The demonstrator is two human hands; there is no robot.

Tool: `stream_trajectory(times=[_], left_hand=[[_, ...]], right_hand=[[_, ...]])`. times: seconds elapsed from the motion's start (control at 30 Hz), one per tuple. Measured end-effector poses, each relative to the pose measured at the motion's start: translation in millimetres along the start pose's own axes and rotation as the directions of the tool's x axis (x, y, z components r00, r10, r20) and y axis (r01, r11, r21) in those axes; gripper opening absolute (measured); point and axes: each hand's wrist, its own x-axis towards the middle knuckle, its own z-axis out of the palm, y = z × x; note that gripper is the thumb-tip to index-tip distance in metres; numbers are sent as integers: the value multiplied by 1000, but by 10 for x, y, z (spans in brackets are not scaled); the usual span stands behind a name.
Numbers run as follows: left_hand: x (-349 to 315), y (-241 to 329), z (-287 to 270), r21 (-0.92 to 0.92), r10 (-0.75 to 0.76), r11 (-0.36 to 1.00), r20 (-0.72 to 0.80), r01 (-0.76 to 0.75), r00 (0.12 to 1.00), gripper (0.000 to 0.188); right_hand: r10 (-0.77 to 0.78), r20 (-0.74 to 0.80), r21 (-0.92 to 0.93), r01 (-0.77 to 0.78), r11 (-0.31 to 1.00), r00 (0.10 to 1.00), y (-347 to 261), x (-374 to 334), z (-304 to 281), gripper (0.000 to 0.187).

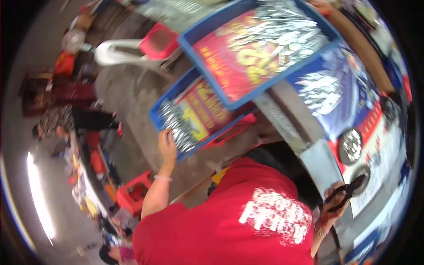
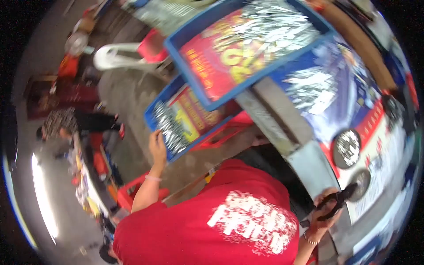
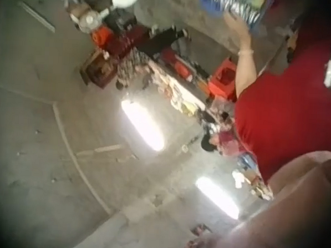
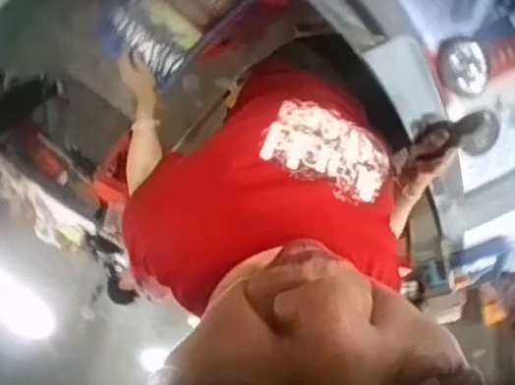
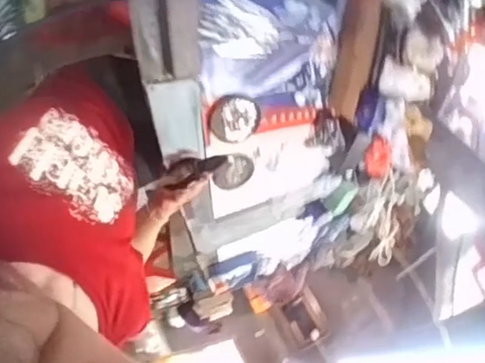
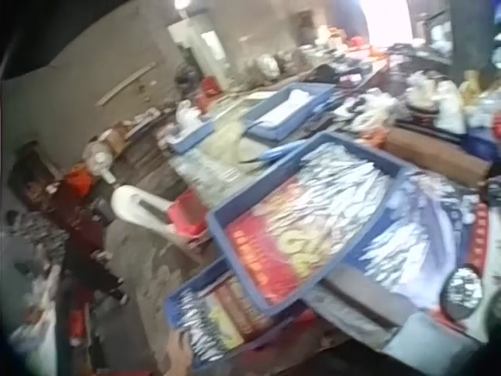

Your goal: Using pliers to process or assemble small metal wire components at a workshop table.

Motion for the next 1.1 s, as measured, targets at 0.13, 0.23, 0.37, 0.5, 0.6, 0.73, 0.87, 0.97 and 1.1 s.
stream_trajectory(times=[0.13, 0.23, 0.37, 0.5, 0.6, 0.73, 0.87, 0.97, 1.1], left_hand=[[6, 1108, 270, -378, 72, 925, 288, 44, 955, 14], [144, 2229, 579, -609, 555, 750, 366, -259, 747, 15], [206, 3329, 1074, -777, 796, 523, 300, -349, 526, 13], [246, 4008, 1740, -754, 846, 454, 198, -474, 495, 8], [249, 4279, 2112, -348, 792, 604, 361, -717, 492, 8], [194, 4386, 2462, -103, 746, 613, 403, -784, 530, 12], [205, 4428, 2474, -153, 722, 606, 517, -781, 459, 10], [203, 4419, 2393, -322, 798, 573, 430, -754, 422, 9], [275, 4334, 2084, -704, 822, 532, 294, -471, 488, 9]], right_hand=[[-308, 431, 633, -41, 773, 848, -395, 120, 616, 82], [-307, 298, 568, 90, 818, 904, -503, 71, 752, 77], [-400, 221, 595, 202, 778, 890, -558, 42, 738, 46], [-318, 60, 400, 269, 876, 946, -527, -139, 705, 41], [-229, -50, 295, 234, 927, 972, -491, -292, 680, 44], [-205, -48, 251, 210, 945, 978, -439, -353, 579, 43], [-173, 44, 184, 162, 969, 984, -422, -258, 478, 38], [-61, -54, 11, 62, 998, 997, -588, -208, 612, 45], [-304, -90, -402, 245, 883, 948, -377, -62, 574, 47]])
